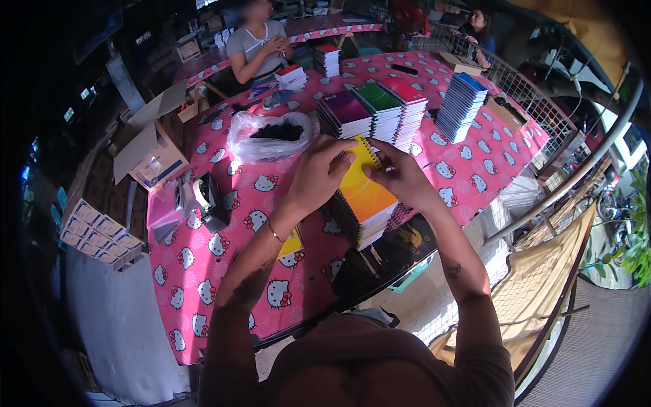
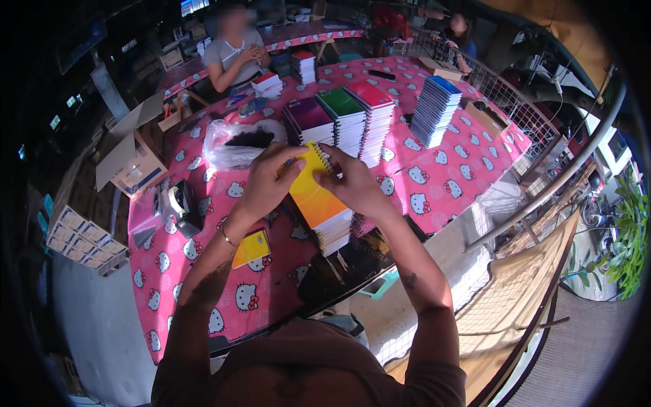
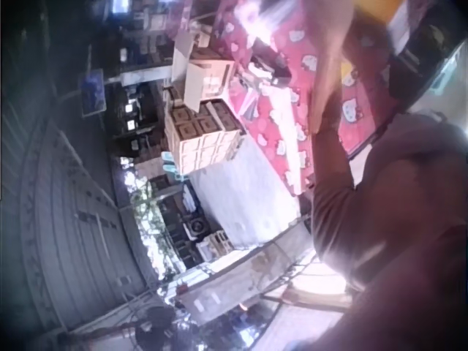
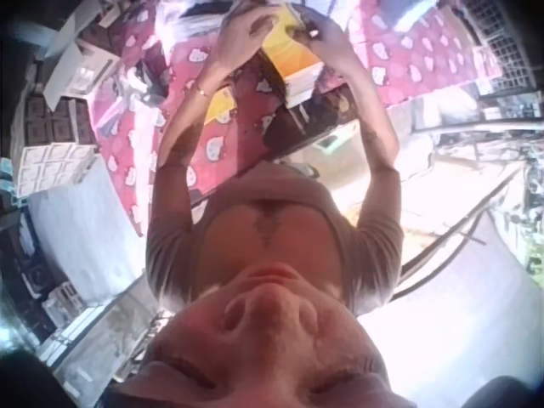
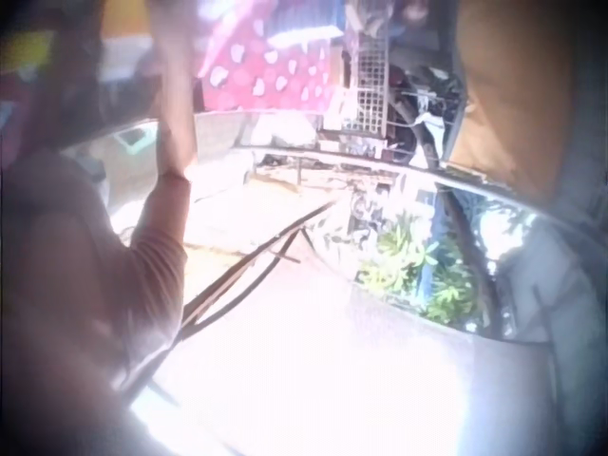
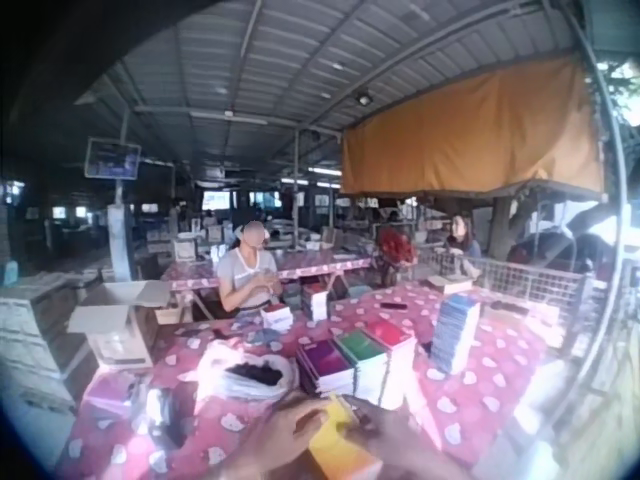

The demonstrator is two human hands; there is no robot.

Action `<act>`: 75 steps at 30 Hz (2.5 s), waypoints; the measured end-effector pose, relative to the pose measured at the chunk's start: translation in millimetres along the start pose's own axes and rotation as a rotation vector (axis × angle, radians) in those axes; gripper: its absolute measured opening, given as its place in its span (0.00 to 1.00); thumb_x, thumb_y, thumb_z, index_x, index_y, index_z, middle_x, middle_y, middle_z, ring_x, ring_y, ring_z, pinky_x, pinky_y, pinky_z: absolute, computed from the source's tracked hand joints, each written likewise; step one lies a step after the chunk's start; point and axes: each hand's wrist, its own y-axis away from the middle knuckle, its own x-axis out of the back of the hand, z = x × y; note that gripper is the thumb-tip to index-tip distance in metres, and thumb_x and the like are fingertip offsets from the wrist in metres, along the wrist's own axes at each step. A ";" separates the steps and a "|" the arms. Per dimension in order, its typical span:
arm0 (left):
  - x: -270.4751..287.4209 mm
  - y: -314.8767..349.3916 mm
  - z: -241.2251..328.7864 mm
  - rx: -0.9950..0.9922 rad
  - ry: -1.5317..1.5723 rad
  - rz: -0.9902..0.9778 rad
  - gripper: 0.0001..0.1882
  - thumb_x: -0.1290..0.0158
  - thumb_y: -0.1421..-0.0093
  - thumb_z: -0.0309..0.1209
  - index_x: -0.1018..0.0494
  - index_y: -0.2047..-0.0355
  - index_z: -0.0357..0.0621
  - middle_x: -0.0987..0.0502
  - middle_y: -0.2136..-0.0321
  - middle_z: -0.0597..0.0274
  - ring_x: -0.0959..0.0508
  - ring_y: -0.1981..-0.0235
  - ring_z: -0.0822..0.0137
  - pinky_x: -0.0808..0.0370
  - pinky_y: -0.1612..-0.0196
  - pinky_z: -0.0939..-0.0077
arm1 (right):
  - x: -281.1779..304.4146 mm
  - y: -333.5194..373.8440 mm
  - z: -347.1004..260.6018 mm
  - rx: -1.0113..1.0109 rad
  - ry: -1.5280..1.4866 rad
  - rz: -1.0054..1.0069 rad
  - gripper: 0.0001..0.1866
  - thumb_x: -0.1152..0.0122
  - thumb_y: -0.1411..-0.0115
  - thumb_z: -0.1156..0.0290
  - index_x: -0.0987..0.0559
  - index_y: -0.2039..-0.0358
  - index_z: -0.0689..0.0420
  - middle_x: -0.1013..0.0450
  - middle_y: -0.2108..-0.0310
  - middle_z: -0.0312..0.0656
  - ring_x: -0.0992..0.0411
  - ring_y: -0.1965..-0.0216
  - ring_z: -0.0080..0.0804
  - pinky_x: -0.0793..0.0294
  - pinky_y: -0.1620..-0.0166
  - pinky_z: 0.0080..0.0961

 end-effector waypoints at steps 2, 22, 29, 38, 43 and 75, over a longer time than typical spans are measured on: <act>-20.4 4.5 -33.7 -0.061 -0.143 0.041 0.15 0.44 0.38 0.31 0.23 0.52 0.42 0.24 0.55 0.54 0.24 0.57 0.54 0.30 0.51 0.67 | -0.1 -6.4 22.7 0.030 0.429 -0.009 0.32 0.35 0.39 0.62 0.31 0.39 0.65 0.27 0.59 0.46 0.25 0.58 0.33 0.26 0.53 0.29; -145.1 81.1 -20.9 0.296 0.442 0.546 0.43 0.64 0.27 0.49 0.67 0.32 0.23 0.67 0.30 0.32 0.66 0.27 0.44 0.64 0.28 0.58 | 3.5 -10.4 60.8 -0.355 -0.603 -0.216 0.39 0.44 0.38 0.63 0.44 0.29 0.56 0.45 0.30 0.46 0.49 0.29 0.36 0.55 0.30 0.27; -18.0 230.0 -146.6 0.373 -0.513 -0.017 0.20 0.42 0.40 0.32 0.28 0.49 0.39 0.28 0.48 0.51 0.28 0.47 0.50 0.31 0.44 0.56 | 18.1 37.5 4.9 0.232 -0.337 0.286 0.41 0.46 0.34 0.47 0.45 0.31 0.60 0.44 0.32 0.53 0.44 0.31 0.44 0.48 0.33 0.46; -7.2 256.2 -159.1 0.091 -0.674 -0.031 0.25 0.46 0.49 0.21 0.29 0.47 0.41 0.26 0.57 0.54 0.25 0.53 0.53 0.31 0.47 0.53 | -155.8 83.9 23.7 0.005 -0.193 -0.339 0.20 0.34 0.44 0.75 0.24 0.50 0.59 0.25 0.48 0.48 0.23 0.53 0.44 0.26 0.47 0.32; -13.2 232.5 -137.8 0.169 -0.656 -0.048 0.22 0.47 0.48 0.22 0.29 0.49 0.41 0.26 0.61 0.57 0.25 0.56 0.55 0.33 0.47 0.56 | -238.8 41.3 133.9 0.100 -0.163 -0.063 0.22 0.33 0.45 0.76 0.25 0.49 0.60 0.25 0.51 0.48 0.23 0.52 0.39 0.24 0.48 0.32; 83.0 307.5 -111.2 0.425 -0.280 0.415 0.11 0.42 0.40 0.27 0.23 0.57 0.42 0.20 0.69 0.53 0.20 0.71 0.54 0.24 0.72 0.64 | -279.7 73.9 163.9 -0.248 -0.405 -0.232 0.17 0.36 0.39 0.76 0.22 0.49 0.62 0.23 0.58 0.34 0.27 0.59 0.19 0.26 0.56 0.18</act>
